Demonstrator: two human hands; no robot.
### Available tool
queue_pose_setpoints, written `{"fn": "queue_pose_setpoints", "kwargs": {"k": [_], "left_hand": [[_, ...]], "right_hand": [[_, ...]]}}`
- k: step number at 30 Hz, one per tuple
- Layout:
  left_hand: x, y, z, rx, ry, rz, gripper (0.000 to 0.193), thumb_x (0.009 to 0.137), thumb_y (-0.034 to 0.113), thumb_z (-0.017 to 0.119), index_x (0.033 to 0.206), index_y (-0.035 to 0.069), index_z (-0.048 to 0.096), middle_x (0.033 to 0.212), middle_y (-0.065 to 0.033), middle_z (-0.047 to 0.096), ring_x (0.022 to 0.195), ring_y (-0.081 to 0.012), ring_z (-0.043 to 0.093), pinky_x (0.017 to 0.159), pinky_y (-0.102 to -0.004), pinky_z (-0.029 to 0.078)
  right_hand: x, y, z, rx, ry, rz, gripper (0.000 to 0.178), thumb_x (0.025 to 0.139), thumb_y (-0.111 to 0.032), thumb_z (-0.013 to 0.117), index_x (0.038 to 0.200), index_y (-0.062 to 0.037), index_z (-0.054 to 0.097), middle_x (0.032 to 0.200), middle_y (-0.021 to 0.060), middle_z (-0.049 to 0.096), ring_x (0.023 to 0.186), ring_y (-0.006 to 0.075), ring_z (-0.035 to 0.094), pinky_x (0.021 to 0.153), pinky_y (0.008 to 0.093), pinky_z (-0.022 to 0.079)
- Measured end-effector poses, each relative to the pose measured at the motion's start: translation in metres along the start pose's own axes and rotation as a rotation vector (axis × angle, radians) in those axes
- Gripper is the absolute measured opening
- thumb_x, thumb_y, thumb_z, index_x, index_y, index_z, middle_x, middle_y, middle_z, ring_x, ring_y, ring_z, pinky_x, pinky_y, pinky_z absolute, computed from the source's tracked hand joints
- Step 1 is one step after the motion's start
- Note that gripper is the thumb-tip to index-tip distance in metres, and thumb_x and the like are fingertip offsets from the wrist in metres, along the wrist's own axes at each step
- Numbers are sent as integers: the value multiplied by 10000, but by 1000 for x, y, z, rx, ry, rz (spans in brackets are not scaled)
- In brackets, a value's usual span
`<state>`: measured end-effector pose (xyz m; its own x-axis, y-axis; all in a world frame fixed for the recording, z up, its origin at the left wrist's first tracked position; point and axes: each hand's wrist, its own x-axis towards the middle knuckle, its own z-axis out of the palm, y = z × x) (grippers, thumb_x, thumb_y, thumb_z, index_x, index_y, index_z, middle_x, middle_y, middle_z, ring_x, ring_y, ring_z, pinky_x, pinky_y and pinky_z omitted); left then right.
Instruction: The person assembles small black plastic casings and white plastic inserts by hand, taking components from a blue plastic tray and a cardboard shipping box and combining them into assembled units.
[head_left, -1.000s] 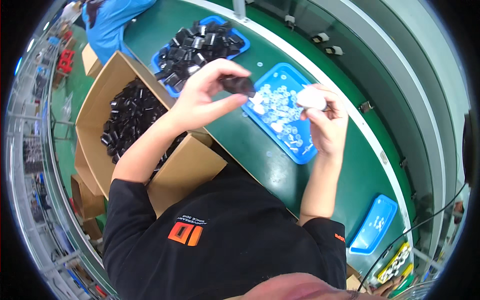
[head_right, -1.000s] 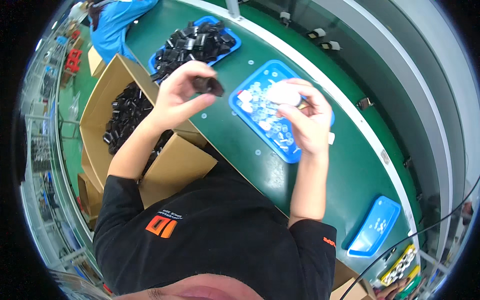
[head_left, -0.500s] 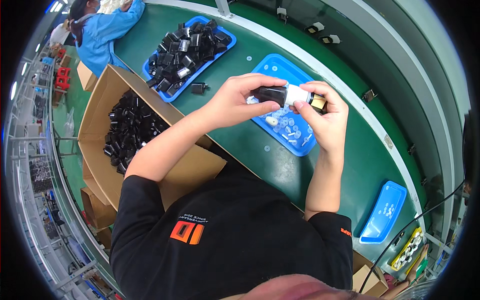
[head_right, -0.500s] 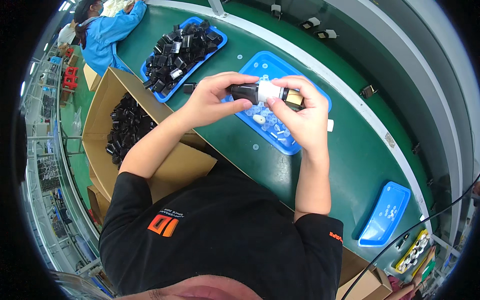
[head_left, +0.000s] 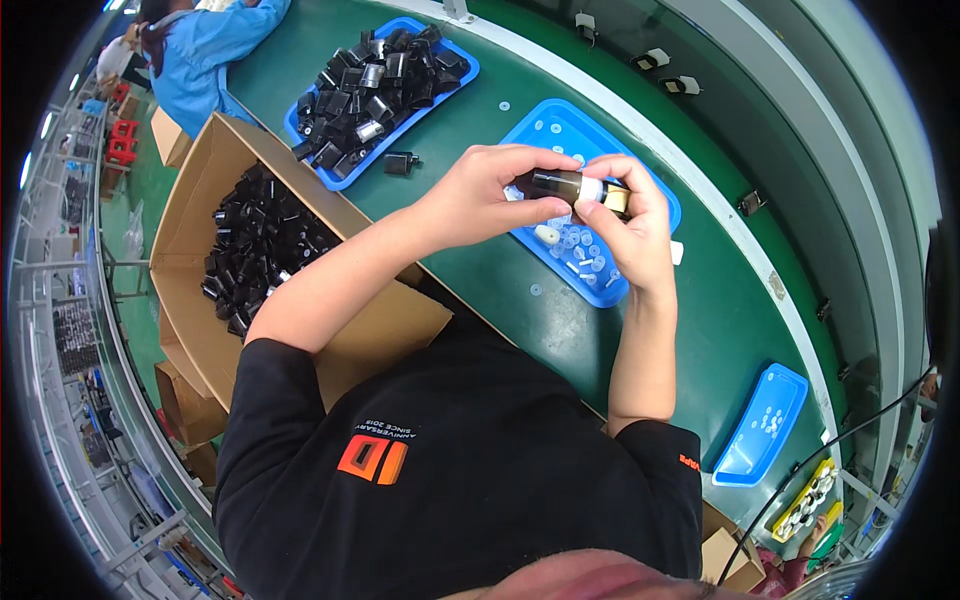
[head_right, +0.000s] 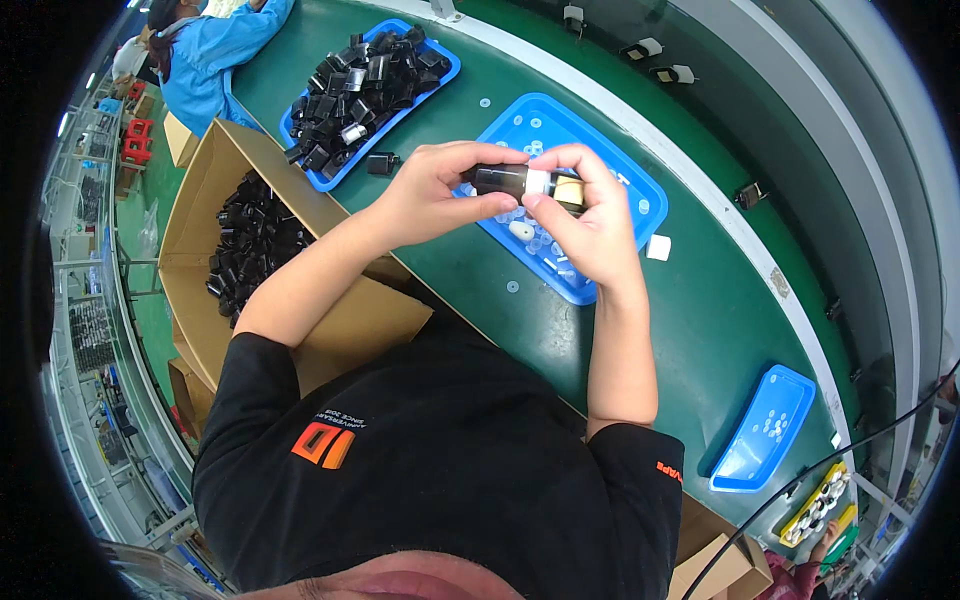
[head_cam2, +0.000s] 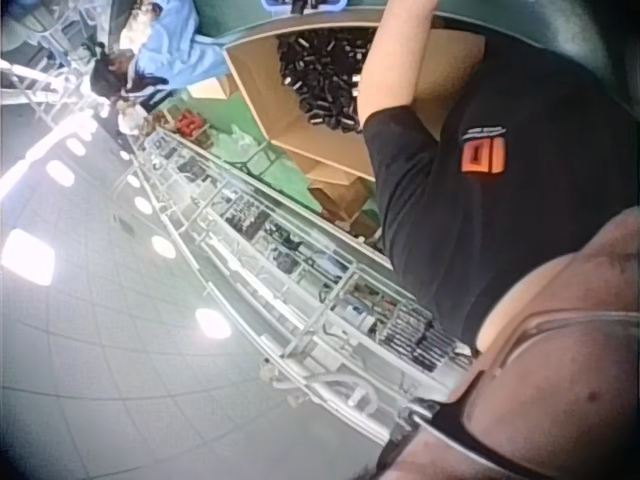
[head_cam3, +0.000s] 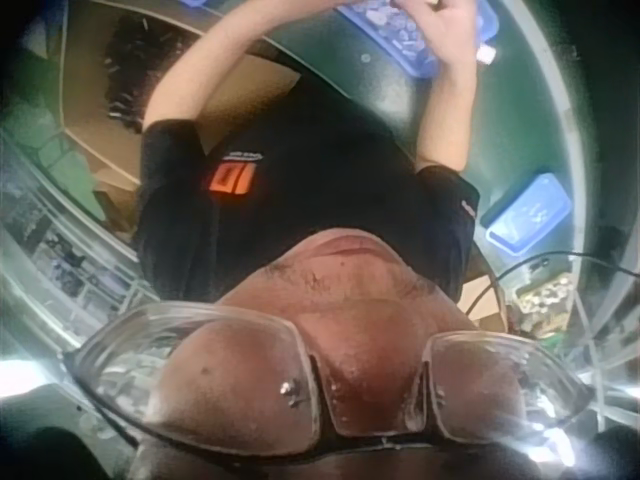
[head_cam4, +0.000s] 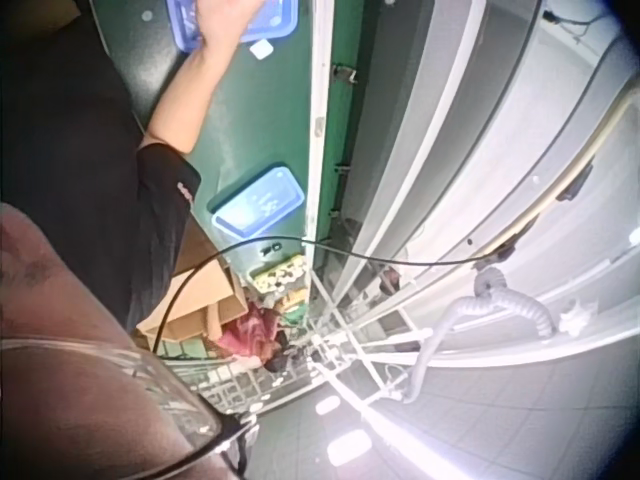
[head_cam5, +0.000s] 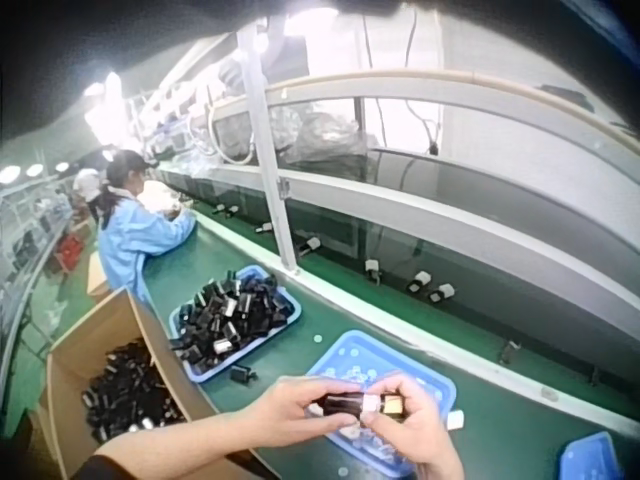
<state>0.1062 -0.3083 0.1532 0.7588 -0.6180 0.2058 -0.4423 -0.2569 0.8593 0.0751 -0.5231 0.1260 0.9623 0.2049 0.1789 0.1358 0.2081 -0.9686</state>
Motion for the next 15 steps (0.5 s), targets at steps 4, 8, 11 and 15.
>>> {"fn": "queue_pose_setpoints", "kwargs": {"k": [4,8,11,15], "left_hand": [[4,17,6,94,87,173,492,813,51,769,1271,11,593,1137,-114,658,962,-135,646,787,-264,548],[12,41,19,-179,101,212,533,789,110,764,1279,32,571,1075,-118,659,860,-188,655,733,-286,569],[20,42,27,58,71,382,455,781,118,753,1199,17,604,1036,-141,658,879,-284,668,729,-350,565],[21,43,32,161,187,509,443,775,163,769,1161,7,615,994,-140,657,872,-301,664,746,-364,555]], "right_hand": [[7,26,-5,226,-3,-79,306,825,-10,637,1115,-31,541,1078,113,606,860,161,615,786,291,524],[8,40,0,905,-181,-16,287,799,-98,626,1077,-88,557,1052,146,602,847,256,626,683,385,550],[10,57,6,1143,-207,19,254,775,-143,637,1007,-105,542,966,107,572,860,237,619,681,360,546],[7,64,11,1285,-185,-10,250,759,-182,663,963,-127,529,928,73,542,863,196,605,693,314,537]]}}
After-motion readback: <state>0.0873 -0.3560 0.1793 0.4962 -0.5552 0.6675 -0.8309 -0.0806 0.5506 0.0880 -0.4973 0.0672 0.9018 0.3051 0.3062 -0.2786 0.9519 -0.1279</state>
